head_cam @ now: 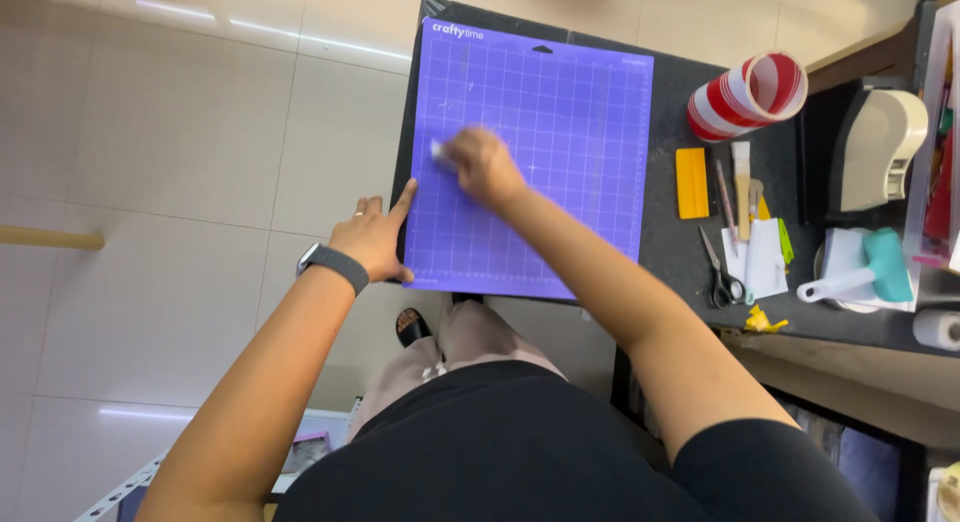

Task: Assemble a branded box and clean a sticky cutting mat using a wipe

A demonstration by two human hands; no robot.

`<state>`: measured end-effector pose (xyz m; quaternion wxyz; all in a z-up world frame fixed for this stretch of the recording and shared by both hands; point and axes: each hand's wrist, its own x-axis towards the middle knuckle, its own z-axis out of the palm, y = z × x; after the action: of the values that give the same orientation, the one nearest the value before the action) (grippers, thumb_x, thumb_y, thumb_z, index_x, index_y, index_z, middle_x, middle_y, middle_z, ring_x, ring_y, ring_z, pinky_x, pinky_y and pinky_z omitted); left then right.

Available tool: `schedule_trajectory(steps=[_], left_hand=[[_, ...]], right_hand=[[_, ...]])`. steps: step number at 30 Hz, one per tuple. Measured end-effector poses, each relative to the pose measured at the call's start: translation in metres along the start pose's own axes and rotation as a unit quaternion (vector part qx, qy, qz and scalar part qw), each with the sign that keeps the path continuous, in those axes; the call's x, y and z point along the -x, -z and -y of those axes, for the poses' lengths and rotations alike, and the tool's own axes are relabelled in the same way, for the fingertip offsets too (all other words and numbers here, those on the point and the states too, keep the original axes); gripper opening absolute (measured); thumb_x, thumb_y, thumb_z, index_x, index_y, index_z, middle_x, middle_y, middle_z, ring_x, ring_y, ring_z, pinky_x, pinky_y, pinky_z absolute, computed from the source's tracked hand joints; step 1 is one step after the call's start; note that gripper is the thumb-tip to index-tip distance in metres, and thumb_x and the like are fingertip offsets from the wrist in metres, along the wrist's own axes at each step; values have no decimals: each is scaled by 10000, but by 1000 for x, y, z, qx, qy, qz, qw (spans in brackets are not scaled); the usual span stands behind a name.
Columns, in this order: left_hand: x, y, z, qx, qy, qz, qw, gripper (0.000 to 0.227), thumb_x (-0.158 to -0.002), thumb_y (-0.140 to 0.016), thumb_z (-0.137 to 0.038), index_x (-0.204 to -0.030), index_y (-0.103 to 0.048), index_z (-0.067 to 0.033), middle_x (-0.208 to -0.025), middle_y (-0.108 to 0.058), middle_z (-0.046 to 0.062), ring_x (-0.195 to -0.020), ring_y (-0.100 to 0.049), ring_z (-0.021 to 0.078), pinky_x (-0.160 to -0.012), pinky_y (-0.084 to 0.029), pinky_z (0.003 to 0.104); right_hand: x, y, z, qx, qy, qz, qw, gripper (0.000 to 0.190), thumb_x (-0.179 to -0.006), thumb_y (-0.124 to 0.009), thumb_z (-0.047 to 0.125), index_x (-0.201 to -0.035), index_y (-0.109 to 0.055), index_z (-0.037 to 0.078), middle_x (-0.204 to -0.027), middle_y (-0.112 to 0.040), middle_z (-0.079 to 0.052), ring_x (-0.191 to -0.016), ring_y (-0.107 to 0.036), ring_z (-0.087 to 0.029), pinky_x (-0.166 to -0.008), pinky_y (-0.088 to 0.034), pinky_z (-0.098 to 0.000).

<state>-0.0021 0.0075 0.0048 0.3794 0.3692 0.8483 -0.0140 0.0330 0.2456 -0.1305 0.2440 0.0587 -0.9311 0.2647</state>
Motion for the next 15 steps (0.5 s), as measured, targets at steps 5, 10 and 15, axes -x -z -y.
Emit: schedule_trajectory(steps=[5,10,15], left_hand=[[2,6,-6,-6,16,13,1000,1417,-673,-963,-440,-1673,34,-327,-1568,-358,268,-1525,-269,441,-1053,-459,638],[2,17,-8,23,33,18,999,1406,-675,-967,-426,-1671,21,-330,-1580,-333,265,-1533,-247,438,-1068,-450,642],[0,15,-8,5,32,22,999,1365,-683,-953,-451,-1675,-21,-336,-1574,-351,265,-1531,-268,431,-1068,-462,626]], right_hand=[[-90,-16,-148,136,-102,-80,982,116,-788,-766,114,-872,-721,181,-821,-626,28,-778,-674,-210,-747,-578,-356],[-30,-28,-17,53,29,-70,996,204,-790,-600,-19,-877,-697,137,-841,-640,-75,-804,-649,-297,-755,-544,-415],[-40,-9,-26,-32,71,-1,997,201,-805,-560,-17,-829,-669,151,-875,-633,-55,-816,-632,-282,-735,-515,-414]])
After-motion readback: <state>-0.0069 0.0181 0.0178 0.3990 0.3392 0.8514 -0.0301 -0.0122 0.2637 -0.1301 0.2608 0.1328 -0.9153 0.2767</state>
